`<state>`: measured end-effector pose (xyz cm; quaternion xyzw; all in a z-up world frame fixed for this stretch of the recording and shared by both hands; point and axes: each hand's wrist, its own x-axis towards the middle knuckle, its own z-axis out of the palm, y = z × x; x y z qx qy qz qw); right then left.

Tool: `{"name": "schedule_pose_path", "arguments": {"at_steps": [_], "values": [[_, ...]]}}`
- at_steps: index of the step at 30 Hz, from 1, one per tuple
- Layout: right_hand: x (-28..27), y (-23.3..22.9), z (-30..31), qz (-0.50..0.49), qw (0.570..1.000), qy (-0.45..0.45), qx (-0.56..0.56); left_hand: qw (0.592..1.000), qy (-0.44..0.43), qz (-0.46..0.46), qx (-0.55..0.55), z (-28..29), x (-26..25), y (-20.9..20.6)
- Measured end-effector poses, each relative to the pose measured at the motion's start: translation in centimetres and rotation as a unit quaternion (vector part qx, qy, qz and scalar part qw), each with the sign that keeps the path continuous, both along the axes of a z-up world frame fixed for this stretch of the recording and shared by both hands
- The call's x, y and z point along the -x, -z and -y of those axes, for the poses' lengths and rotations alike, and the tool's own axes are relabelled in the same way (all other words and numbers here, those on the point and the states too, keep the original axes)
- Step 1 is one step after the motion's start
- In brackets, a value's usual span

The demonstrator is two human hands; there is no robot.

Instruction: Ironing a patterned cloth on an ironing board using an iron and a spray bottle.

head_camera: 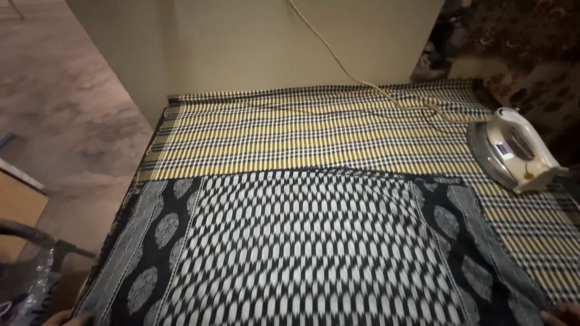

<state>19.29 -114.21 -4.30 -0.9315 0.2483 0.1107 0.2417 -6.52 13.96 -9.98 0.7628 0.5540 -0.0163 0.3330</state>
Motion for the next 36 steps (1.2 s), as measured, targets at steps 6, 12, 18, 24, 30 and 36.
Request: {"name": "schedule_pose_path", "arguments": {"at_steps": [6, 12, 18, 24, 30, 36], "values": [[-16.8, 4.1, -0.6, 0.015, 0.995, -0.092, 0.024, 0.996, -0.025, -0.019, -0.079, 1.9, -5.9, 0.1], [-12.4, -2.7, -12.3, -0.033, 0.998, -0.056, -0.024, 0.993, -0.017, -0.027, -0.114, -0.5, -8.4, 0.7], [-16.0, -5.7, -16.5, 0.063, 0.997, -0.009, -0.054, 0.997, 0.056, 0.004, 0.045, -1.9, -11.5, -0.2], [-20.0, -8.3, -20.5, -0.054, 0.98, 0.029, -0.192, 0.993, 0.062, 0.061, -0.08, 4.5, -19.2, -7.3], [-24.0, -8.8, -21.9, 0.07, 0.997, 0.028, -0.035, 0.986, 0.035, 0.147, 0.07, 5.9, -26.0, -11.3], [-30.0, -3.0, -15.9, 0.024, 0.986, 0.15, -0.068, 0.965, 0.047, 0.216, 0.14, 7.3, -29.9, -15.5]]}}
